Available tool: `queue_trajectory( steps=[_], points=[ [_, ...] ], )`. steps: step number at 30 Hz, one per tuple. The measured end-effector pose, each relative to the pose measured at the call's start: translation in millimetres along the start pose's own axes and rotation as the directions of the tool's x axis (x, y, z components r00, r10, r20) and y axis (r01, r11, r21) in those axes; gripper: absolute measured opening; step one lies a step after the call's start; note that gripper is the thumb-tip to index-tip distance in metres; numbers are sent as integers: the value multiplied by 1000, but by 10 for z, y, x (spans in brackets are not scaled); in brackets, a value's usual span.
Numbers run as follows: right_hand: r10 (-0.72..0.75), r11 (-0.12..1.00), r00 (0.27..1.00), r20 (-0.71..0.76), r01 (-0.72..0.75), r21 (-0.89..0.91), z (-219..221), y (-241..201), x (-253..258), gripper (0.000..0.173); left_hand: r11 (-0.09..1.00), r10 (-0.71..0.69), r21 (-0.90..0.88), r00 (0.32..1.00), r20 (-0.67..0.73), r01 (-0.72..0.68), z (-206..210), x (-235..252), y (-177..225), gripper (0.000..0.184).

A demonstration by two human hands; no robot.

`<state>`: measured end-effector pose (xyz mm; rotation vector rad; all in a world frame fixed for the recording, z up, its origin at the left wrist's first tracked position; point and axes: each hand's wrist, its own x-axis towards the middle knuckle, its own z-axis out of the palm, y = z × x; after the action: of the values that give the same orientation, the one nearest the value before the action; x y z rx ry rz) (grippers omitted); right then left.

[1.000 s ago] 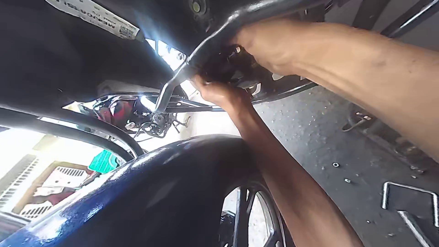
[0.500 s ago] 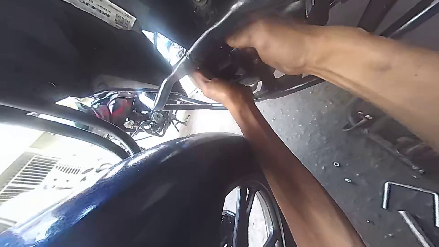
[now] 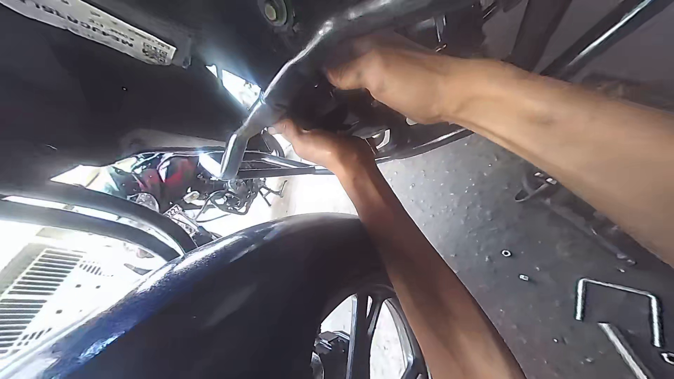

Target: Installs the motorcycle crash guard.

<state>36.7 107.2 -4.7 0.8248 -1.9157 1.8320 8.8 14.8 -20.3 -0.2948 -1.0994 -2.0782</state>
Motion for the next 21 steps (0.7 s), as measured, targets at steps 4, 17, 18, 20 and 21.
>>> queue_trajectory(
  steps=[4,17,18,20,21],
  points=[
    [12,1000,1000,7,-12,14,-15,30,-3,21,999,-15,38,999,-40,17,29,6,23,51],
    [-152,973,985,-76,136,-189,124,270,52,45,967,256,-45,957,136,-252,-463,982,-725,40],
    [-148,970,985,-93,126,-208,147,277,46,45,967,253,-62,958,137,-247,-468,977,-725,41],
    [-138,966,983,-123,106,-237,182,270,42,44,967,252,-86,958,136,-241,-478,973,-718,44],
    [-130,963,983,-129,95,-251,183,266,38,44,968,247,-88,957,155,-236,-481,965,-720,46]
  ],
)
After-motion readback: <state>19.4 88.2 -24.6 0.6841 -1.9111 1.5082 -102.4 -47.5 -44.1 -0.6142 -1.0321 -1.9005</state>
